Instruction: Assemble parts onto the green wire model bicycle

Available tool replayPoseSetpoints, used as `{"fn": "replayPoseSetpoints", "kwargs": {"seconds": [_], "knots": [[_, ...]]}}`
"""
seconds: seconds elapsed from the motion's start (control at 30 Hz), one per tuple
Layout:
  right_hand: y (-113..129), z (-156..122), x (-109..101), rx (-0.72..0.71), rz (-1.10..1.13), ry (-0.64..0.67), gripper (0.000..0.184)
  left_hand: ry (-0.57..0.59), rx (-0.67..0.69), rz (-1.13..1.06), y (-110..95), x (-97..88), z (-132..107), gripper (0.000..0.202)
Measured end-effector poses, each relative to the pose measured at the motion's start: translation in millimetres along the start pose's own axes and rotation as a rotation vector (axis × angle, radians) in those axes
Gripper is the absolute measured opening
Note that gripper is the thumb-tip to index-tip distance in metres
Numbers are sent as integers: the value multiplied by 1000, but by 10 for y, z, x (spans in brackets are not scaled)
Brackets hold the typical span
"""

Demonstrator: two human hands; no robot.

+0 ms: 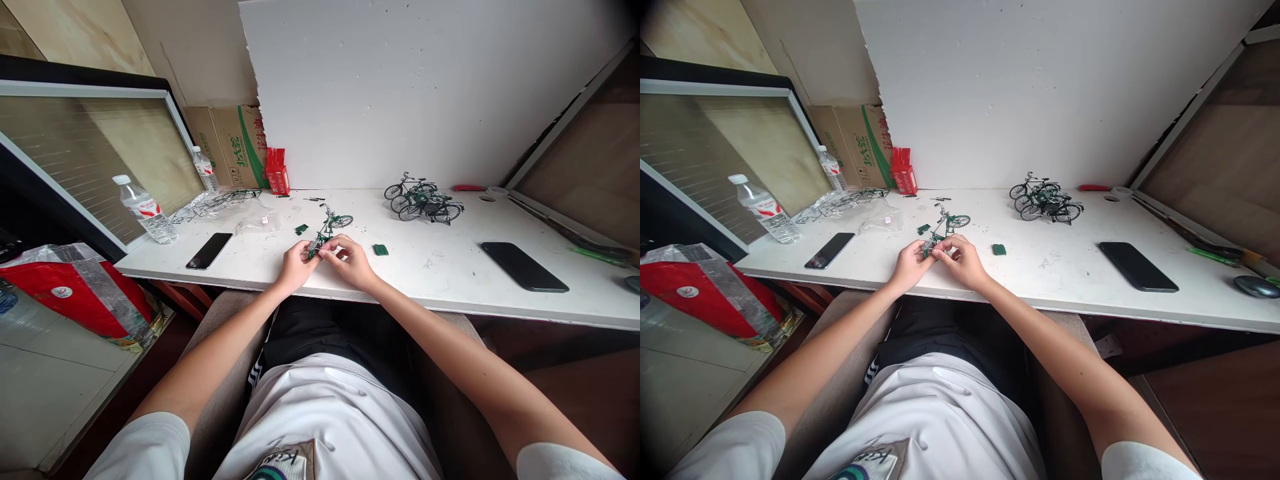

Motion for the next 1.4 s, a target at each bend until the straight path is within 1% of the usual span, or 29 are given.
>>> {"fn": "replayPoseSetpoints", "kwargs": {"seconds": [0.33, 0.57, 1.07, 1.2, 1.4], "knots": [[6, -5, 7, 15, 0, -6, 33, 4, -9, 20, -21, 19, -33, 40], [1, -10, 6, 15, 28, 0, 29, 0, -4, 38, -7, 17, -29, 38], [8, -10, 9, 2, -3, 23, 25, 2, -13, 4, 1, 22, -27, 38], [-3, -8, -1, 25, 12, 13, 25, 3, -13, 23, 1, 19, -29, 38], [-20, -6, -4, 39, 20, 16, 29, -4, -12, 31, -4, 19, -30, 36]]}}
Point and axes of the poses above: each hand's wrist, its own z-axis towards the middle knuckle, its own x-axis out of the palm, y = z × x, the point moved 1 cm from there along z, towards the middle knuckle, and after that the axes turned 15 degrees about z, right-handed, at the moved point
